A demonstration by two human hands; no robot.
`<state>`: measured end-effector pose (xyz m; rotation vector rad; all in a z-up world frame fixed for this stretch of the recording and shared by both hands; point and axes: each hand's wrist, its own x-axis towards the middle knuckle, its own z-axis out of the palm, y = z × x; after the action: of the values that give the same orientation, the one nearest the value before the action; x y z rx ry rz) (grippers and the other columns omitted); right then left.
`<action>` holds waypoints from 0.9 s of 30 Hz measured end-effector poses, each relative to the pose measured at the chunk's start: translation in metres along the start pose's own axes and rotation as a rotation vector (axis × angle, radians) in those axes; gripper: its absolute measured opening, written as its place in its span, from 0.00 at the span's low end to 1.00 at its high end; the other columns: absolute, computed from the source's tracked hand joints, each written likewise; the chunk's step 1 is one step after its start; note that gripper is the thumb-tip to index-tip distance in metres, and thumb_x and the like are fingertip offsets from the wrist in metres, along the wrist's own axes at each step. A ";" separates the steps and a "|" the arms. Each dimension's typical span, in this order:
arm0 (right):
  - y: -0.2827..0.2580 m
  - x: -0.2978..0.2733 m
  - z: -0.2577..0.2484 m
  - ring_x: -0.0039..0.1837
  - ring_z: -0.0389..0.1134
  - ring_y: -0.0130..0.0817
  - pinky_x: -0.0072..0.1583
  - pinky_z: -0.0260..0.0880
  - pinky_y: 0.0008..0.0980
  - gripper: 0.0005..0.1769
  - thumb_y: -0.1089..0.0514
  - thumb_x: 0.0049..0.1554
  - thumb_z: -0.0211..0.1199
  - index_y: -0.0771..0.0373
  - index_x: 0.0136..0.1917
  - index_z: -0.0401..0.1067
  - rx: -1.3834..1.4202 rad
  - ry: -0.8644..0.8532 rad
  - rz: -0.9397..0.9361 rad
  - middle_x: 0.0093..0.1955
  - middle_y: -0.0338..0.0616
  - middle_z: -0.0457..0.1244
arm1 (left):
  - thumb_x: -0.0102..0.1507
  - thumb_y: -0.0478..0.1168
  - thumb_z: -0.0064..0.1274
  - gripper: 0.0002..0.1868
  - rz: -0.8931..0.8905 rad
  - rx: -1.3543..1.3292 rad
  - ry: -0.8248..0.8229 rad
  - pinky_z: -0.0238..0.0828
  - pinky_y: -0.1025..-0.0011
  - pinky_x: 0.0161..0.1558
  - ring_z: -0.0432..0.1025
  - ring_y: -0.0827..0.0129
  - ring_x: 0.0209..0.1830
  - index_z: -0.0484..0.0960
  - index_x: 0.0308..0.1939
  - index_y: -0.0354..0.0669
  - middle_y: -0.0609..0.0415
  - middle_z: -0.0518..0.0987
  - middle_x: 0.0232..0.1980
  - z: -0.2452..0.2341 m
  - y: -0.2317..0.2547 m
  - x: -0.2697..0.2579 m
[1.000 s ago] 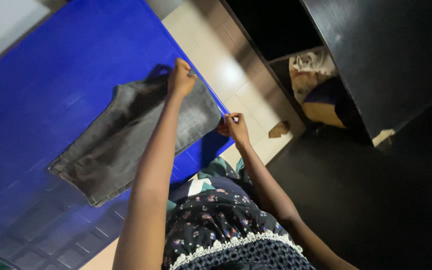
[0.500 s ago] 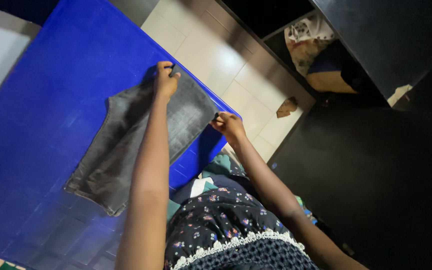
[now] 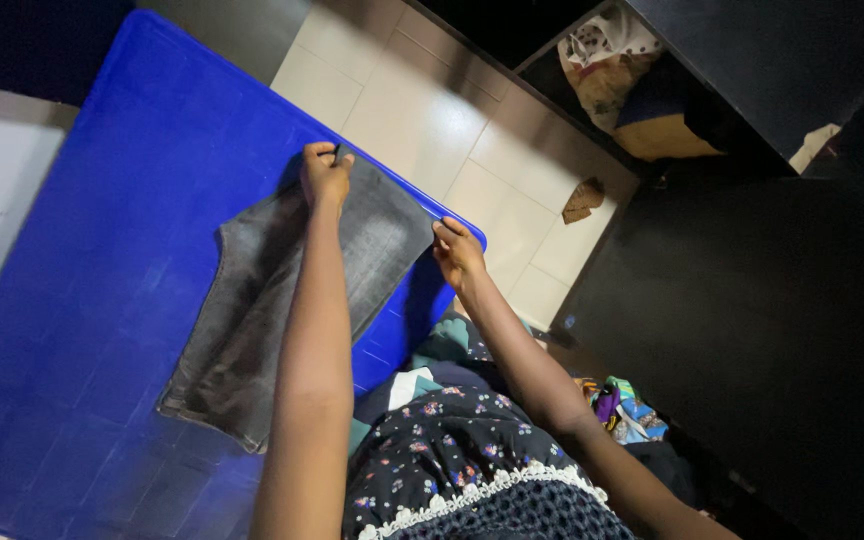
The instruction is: The person folds a pair of grey shorts by hand on a blue plastic table, after removing them and several other items of clothing from a dark closet shelf.
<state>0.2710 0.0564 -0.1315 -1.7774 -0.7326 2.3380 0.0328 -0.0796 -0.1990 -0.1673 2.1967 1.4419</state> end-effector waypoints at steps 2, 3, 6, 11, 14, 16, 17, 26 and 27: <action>-0.004 -0.004 0.003 0.38 0.65 0.26 0.41 0.62 0.27 0.23 0.66 0.55 0.69 0.61 0.62 0.67 -0.002 -0.027 -0.079 0.37 0.35 0.66 | 0.59 0.32 0.69 0.28 0.155 0.072 0.098 0.75 0.70 0.50 0.78 0.69 0.45 0.72 0.59 0.44 0.48 0.85 0.47 0.000 0.011 -0.002; -0.005 -0.007 0.003 0.38 0.64 0.27 0.42 0.62 0.28 0.25 0.68 0.55 0.69 0.61 0.63 0.65 -0.057 -0.027 -0.286 0.37 0.38 0.66 | 0.59 0.32 0.69 0.28 0.159 0.071 0.094 0.75 0.70 0.50 0.78 0.69 0.45 0.72 0.59 0.44 0.48 0.85 0.47 0.001 0.018 -0.006; -0.023 -0.008 0.015 0.38 0.63 0.27 0.44 0.65 0.29 0.26 0.67 0.56 0.68 0.61 0.65 0.64 -0.234 0.008 -0.620 0.36 0.40 0.65 | 0.59 0.26 0.63 0.46 0.236 -0.138 0.072 0.72 0.71 0.55 0.77 0.69 0.50 0.58 0.77 0.49 0.48 0.82 0.51 0.003 0.044 -0.025; -0.059 -0.022 0.035 0.39 0.67 0.31 0.47 0.69 0.33 0.25 0.59 0.54 0.71 0.61 0.63 0.67 -0.816 0.183 -0.763 0.35 0.40 0.68 | 0.62 0.23 0.54 0.53 0.352 0.087 0.131 0.64 0.62 0.68 0.73 0.54 0.64 0.40 0.83 0.46 0.44 0.80 0.60 -0.002 0.096 -0.065; -0.061 -0.028 0.036 0.48 0.67 0.41 0.52 0.67 0.39 0.26 0.59 0.53 0.72 0.61 0.63 0.68 -1.038 0.191 -0.976 0.41 0.47 0.67 | 0.61 0.28 0.57 0.50 0.666 0.349 0.276 0.48 0.46 0.73 0.54 0.44 0.78 0.43 0.81 0.41 0.35 0.59 0.79 -0.031 0.105 -0.105; -0.072 -0.032 0.036 0.55 0.64 0.52 0.57 0.64 0.46 0.20 0.54 0.50 0.75 0.60 0.53 0.73 -1.390 0.373 -1.082 0.48 0.56 0.64 | 0.66 0.31 0.53 0.43 0.579 0.469 0.270 0.47 0.48 0.76 0.51 0.50 0.83 0.49 0.82 0.45 0.44 0.56 0.83 -0.054 0.094 -0.137; -0.077 -0.037 0.036 0.55 0.64 0.52 0.57 0.64 0.46 0.20 0.54 0.50 0.75 0.60 0.53 0.73 -1.402 0.350 -1.085 0.48 0.56 0.64 | 0.71 0.35 0.50 0.37 0.500 0.586 0.247 0.47 0.49 0.78 0.47 0.56 0.87 0.54 0.83 0.49 0.54 0.52 0.87 -0.065 0.085 -0.153; -0.041 -0.056 0.144 0.81 0.50 0.53 0.74 0.54 0.56 0.37 0.43 0.58 0.65 0.57 0.75 0.62 -1.705 -0.479 -1.483 0.81 0.47 0.52 | 0.67 0.56 0.47 0.39 0.386 0.979 0.191 0.44 0.50 0.76 0.45 0.58 0.84 0.58 0.79 0.45 0.52 0.51 0.84 -0.070 0.029 -0.217; -0.040 -0.056 0.148 0.82 0.48 0.51 0.72 0.54 0.60 0.39 0.38 0.59 0.61 0.54 0.78 0.59 -1.827 -0.411 -1.502 0.83 0.43 0.49 | 0.67 0.56 0.47 0.39 0.374 0.971 0.207 0.44 0.50 0.76 0.45 0.58 0.84 0.58 0.79 0.45 0.52 0.51 0.84 -0.072 0.026 -0.223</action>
<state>0.1424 0.0256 -0.0356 0.0338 -3.0648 0.5222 0.1916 -0.1691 -0.0502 0.4671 2.9396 0.3674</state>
